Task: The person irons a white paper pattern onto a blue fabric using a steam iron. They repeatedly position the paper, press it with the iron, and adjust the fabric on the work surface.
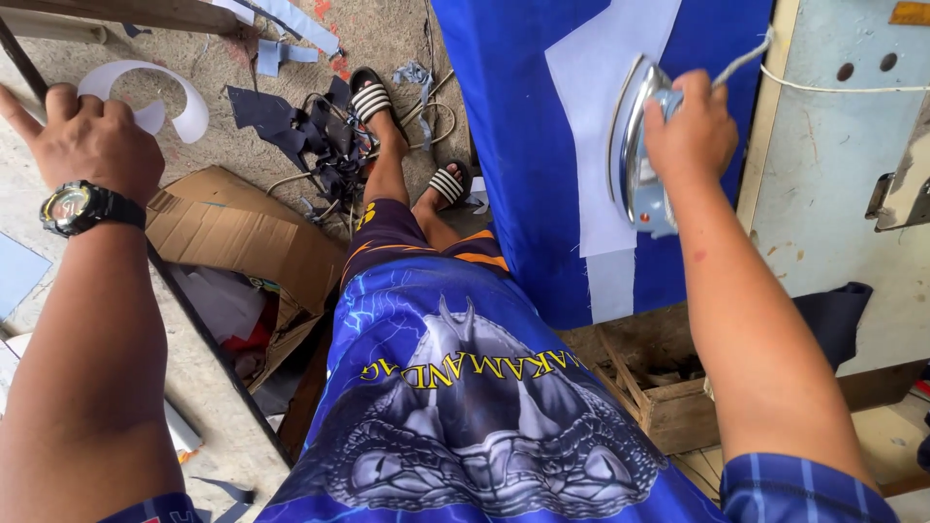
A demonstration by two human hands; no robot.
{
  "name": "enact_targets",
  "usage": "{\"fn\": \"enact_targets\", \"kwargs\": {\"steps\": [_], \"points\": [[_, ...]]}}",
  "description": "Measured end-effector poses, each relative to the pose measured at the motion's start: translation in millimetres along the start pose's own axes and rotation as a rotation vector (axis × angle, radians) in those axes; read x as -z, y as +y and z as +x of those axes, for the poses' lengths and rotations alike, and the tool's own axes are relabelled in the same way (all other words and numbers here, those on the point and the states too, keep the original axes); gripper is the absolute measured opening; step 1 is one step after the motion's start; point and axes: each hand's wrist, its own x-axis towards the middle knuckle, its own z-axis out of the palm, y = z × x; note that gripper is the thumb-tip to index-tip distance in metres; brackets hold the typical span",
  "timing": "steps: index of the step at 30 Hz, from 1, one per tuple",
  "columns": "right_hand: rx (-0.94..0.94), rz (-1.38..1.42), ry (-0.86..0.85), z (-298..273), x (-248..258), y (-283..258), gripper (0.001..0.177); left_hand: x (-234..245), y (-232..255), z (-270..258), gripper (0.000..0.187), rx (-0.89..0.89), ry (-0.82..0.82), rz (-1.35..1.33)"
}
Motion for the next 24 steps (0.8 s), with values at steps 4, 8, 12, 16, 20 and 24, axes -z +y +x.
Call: {"fn": "enact_targets", "kwargs": {"steps": [4,8,12,16,20,24], "points": [[-0.033,-0.011,-0.020,-61.4,-14.7,27.1,0.032,4.8,-0.4,1.2,0.017,-0.015,0.009,-0.002],[-0.074,-0.038,-0.096,-123.3,-25.0,55.0,0.037,13.8,-0.2,5.4,0.011,-0.032,0.113,0.117],[-0.225,-0.057,-0.272,-169.5,-27.0,62.1,0.039,8.6,-1.8,4.6,0.014,-0.030,0.108,0.124],[-0.166,-0.058,-0.136,-197.3,-51.3,66.2,0.038,16.0,-0.3,6.6,0.012,-0.035,0.120,0.159],[-0.120,-0.061,-0.059,-193.8,-56.1,48.5,0.035,18.6,-0.4,8.7,0.014,-0.035,0.150,0.200],[-0.065,-0.047,-0.036,-184.5,-54.2,33.1,0.036,18.9,-2.1,9.0,0.013,-0.047,0.190,0.196]]}}
